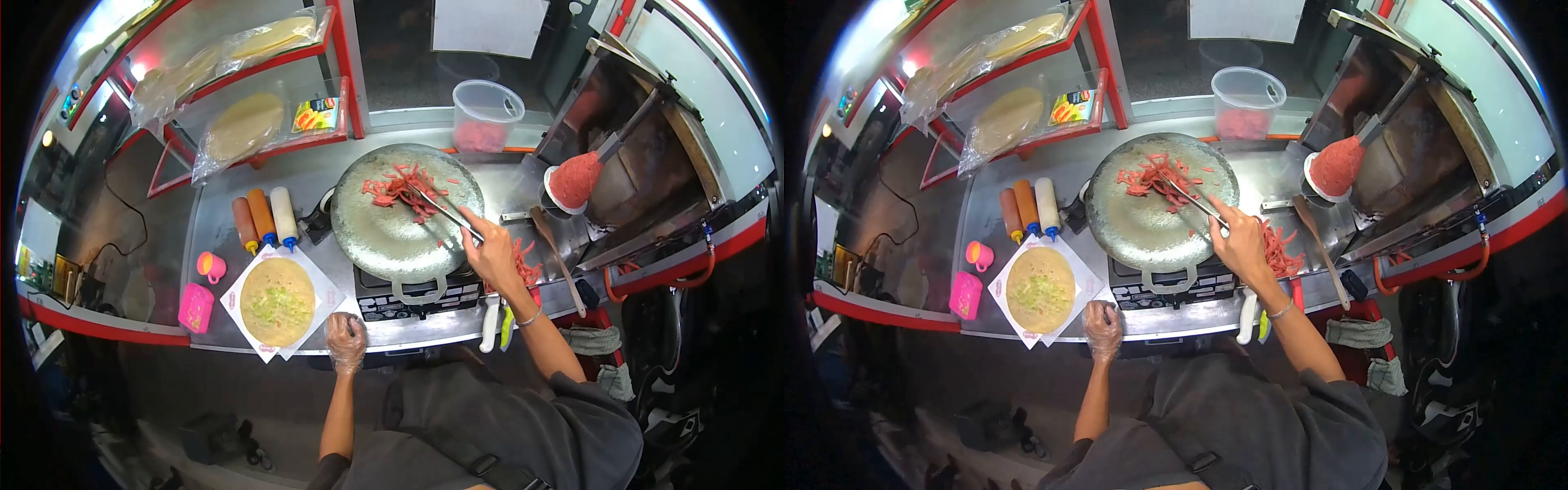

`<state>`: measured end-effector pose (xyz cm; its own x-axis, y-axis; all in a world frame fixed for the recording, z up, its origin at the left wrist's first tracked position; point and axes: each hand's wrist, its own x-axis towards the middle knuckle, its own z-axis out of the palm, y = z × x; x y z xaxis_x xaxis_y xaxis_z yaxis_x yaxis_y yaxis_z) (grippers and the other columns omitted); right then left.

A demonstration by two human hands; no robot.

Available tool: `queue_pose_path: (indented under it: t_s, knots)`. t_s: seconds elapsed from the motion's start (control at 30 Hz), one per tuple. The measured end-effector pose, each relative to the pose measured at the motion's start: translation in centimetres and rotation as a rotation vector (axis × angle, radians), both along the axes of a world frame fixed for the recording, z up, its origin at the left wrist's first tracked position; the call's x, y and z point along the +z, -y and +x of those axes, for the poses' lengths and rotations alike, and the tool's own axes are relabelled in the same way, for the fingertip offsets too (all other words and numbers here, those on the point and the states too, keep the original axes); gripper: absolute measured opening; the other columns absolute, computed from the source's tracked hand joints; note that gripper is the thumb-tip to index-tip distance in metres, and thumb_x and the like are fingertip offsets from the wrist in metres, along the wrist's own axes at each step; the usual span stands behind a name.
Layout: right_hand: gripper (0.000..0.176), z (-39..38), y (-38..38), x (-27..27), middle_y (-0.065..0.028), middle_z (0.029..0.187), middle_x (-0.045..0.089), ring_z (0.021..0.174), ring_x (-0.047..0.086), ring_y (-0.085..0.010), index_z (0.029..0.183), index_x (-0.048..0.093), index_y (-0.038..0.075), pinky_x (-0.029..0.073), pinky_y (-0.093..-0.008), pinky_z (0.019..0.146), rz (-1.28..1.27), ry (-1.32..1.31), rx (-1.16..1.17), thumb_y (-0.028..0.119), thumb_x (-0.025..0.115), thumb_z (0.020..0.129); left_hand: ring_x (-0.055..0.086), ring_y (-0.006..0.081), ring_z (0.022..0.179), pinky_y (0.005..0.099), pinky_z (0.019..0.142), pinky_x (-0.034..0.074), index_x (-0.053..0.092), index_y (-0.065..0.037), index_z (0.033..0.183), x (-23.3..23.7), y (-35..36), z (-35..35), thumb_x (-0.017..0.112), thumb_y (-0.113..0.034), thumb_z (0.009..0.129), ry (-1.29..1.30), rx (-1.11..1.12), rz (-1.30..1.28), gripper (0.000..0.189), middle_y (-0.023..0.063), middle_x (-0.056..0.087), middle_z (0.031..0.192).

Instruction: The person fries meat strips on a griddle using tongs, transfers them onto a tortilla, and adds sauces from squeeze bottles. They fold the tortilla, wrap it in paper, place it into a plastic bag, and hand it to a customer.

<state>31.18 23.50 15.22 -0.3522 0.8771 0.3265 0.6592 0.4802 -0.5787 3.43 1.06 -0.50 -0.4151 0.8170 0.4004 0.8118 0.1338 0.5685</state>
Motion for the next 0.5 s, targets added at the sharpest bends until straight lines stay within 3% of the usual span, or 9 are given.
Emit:
queue_pose_path:
  t_s: [0.07, 0.2, 0.23, 0.33, 0.37, 0.5]
  knots:
    - [0.041, -0.9, -0.5, -1.4, -0.0243, 0.090, 0.071, 0.079, 0.070, -0.0441, 0.139, 0.068, 0.008, 0.056, -0.0517, 0.073, 0.099, 0.000, -0.078, 0.013, 0.066, 0.098, 0.062, 0.0401, 0.093, 0.0515, 0.084, 0.049, 0.064, -0.002, 0.094, 0.2, 0.0, 0.1, 0.060, -0.006, 0.094, 0.014, -0.005, -0.002, 0.006, 0.0180, 0.062, 0.095]
    - [0.046, -3.0, -0.1, -2.6, -0.0265, 0.094, 0.071, 0.084, 0.070, -0.0465, 0.143, 0.064, 0.006, 0.056, -0.0526, 0.077, 0.114, -0.128, 0.035, 0.015, 0.067, 0.098, 0.062, 0.0402, 0.093, 0.0519, 0.084, 0.049, 0.063, -0.001, 0.092, -0.4, 0.0, -0.2, 0.060, -0.007, 0.094, 0.029, -0.017, 0.017, 0.007, 0.0180, 0.062, 0.094]
    - [0.049, -3.8, 0.2, -1.6, -0.0276, 0.102, 0.074, 0.091, 0.071, -0.0454, 0.145, 0.065, 0.007, 0.056, -0.0487, 0.080, 0.046, -0.162, 0.028, 0.012, 0.069, 0.096, 0.062, 0.0402, 0.093, 0.0519, 0.084, 0.049, 0.063, -0.001, 0.092, -0.3, 0.1, -0.2, 0.060, -0.007, 0.094, 0.029, -0.020, 0.017, 0.007, 0.0180, 0.062, 0.094]
    - [0.050, -6.3, 0.6, 0.8, -0.0257, 0.097, 0.073, 0.088, 0.071, -0.0441, 0.147, 0.064, 0.012, 0.056, -0.0482, 0.079, -0.012, -0.086, 0.041, 0.013, 0.068, 0.097, 0.062, 0.0401, 0.093, 0.0519, 0.084, 0.049, 0.064, -0.001, 0.092, -0.1, -0.1, -0.1, 0.060, -0.007, 0.094, 0.020, -0.033, 0.011, 0.007, 0.0181, 0.062, 0.094]
    - [0.049, -6.6, -0.1, -0.9, -0.0233, 0.093, 0.072, 0.082, 0.070, -0.0431, 0.146, 0.064, 0.015, 0.056, -0.0485, 0.077, 0.128, -0.070, 0.065, 0.016, 0.069, 0.097, 0.062, 0.0407, 0.089, 0.0520, 0.082, 0.049, 0.063, -0.002, 0.091, -0.1, -0.2, -0.1, 0.061, -0.006, 0.091, 0.005, -0.036, 0.048, 0.005, 0.0186, 0.062, 0.092]
    - [0.047, -4.3, -1.6, -2.4, -0.0203, 0.090, 0.072, 0.081, 0.070, -0.0422, 0.144, 0.066, 0.021, 0.057, -0.0504, 0.073, 0.083, 0.085, 0.028, 0.022, 0.070, 0.098, 0.062, 0.0415, 0.087, 0.0520, 0.080, 0.049, 0.063, -0.002, 0.091, -0.6, -0.1, -0.4, 0.062, -0.005, 0.088, -0.017, -0.053, 0.072, 0.004, 0.0193, 0.062, 0.092]
